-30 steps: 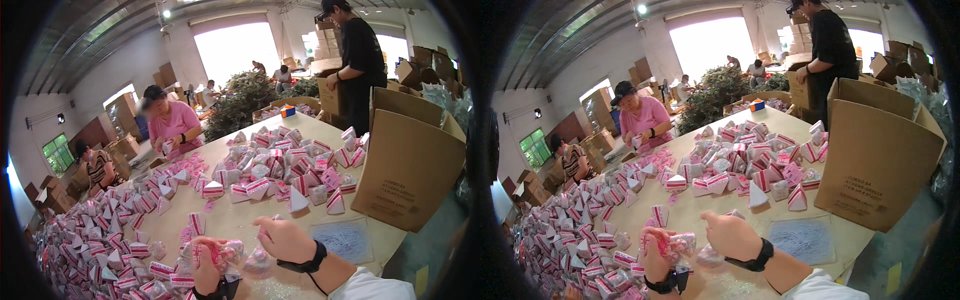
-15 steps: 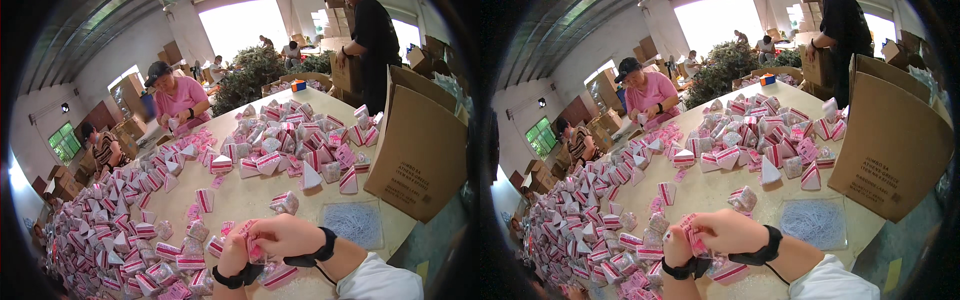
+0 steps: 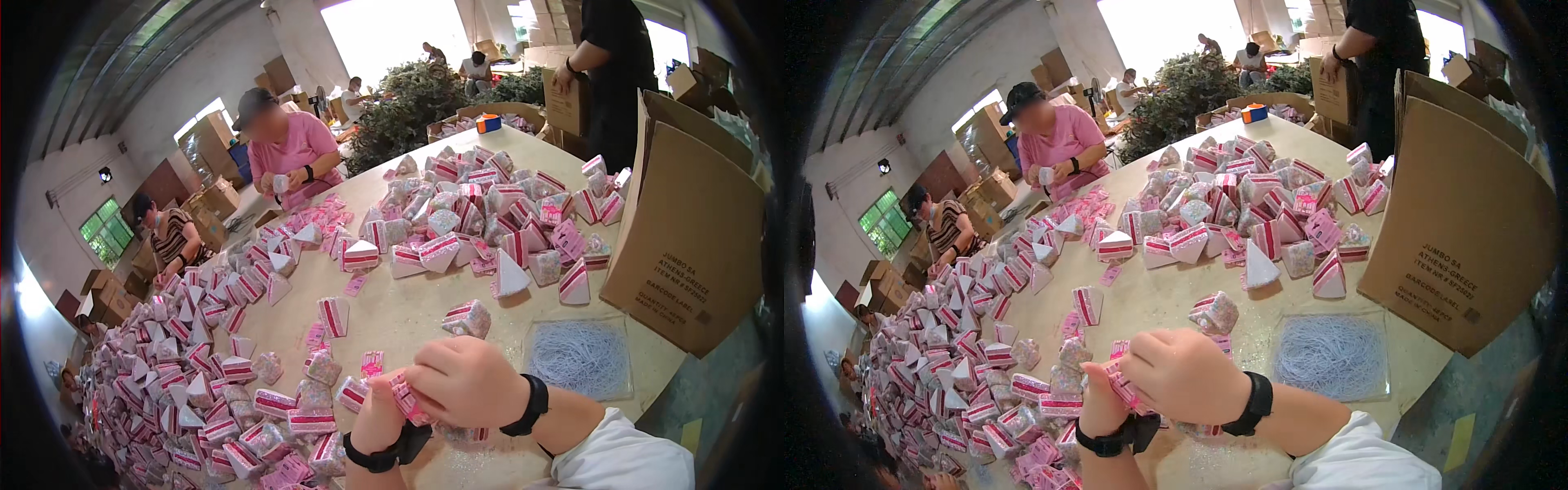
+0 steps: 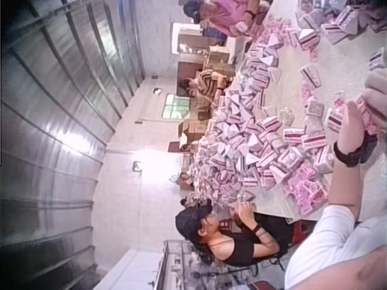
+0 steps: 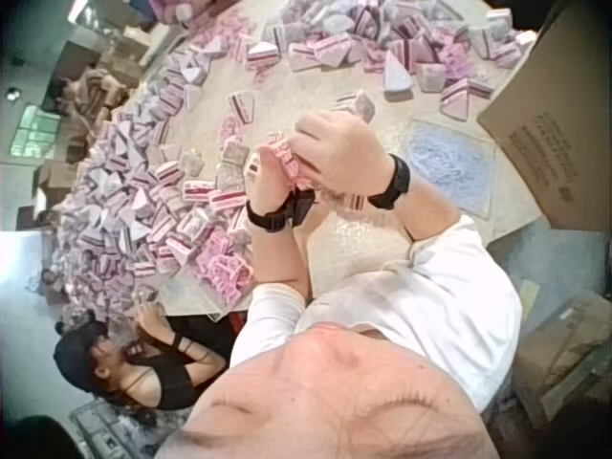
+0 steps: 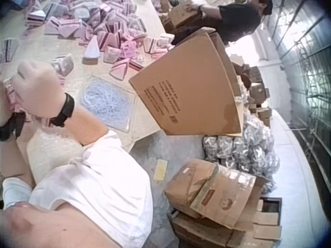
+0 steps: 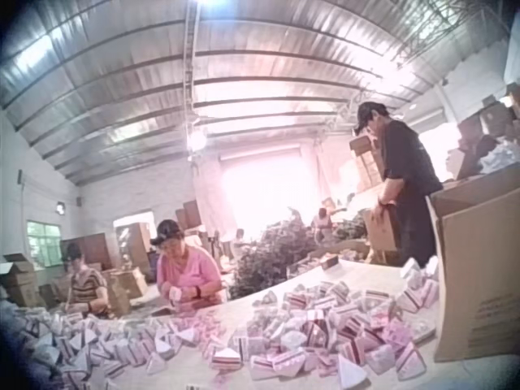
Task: Packing small triangular pink and white packages into a cardboard box.
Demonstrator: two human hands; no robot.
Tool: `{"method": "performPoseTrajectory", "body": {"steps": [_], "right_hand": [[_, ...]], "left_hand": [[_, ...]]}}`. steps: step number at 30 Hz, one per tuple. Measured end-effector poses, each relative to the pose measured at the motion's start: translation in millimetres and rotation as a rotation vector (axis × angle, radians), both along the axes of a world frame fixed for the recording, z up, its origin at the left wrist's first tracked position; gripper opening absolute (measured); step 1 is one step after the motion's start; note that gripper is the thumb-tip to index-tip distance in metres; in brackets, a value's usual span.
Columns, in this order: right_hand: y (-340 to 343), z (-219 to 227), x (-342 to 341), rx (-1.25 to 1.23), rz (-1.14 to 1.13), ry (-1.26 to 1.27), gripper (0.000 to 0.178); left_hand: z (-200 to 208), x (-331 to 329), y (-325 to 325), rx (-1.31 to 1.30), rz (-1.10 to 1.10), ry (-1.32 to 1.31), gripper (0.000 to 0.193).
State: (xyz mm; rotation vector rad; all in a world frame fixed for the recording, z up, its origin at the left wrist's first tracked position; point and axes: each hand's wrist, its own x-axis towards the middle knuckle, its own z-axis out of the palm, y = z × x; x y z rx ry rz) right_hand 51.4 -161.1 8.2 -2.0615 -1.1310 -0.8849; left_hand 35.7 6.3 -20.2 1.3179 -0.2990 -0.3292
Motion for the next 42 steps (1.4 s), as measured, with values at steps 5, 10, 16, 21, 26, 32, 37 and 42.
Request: {"method": "performPoseTrajectory", "body": {"steps": [5, 10, 16, 21, 26, 32, 37, 42], "right_hand": [[1, -1, 0, 0.052, -0.041, -0.066, 0.024], [1, -2, 4, 0.138, 0.004, -0.008, 0.023], [-3, 3, 2, -0.008, 0.285, 0.095, 0.022], [-4, 7, -2, 0.003, 0.170, 0.033, 0.020], [-8, 7, 2, 0.154, 0.094, 0.169, 0.017], [-22, -2, 20, 0.100, 0.000, 0.439, 0.015], [-15, -56, 41, -0.677, -0.327, 0.400, 0.014], [6, -68, 33, -1.275, -0.483, 0.555, 0.023]], "left_hand": [[-5, -4, 0, -0.071, 0.016, -0.048, 0.081], [10, 1, 7, 0.240, -0.271, -0.227, 0.038], [23, 6, 7, 0.441, -0.414, -0.331, 0.030], [26, 0, -2, 0.309, -0.223, -0.440, 0.034], [24, -4, 8, 0.382, -0.139, -0.381, 0.031], [40, -18, 46, 0.387, 0.619, -0.502, 0.019], [43, -31, 79, 0.048, 0.876, -0.536, 0.022], [43, -44, 100, 0.063, 1.107, -0.568, 0.022]]}}
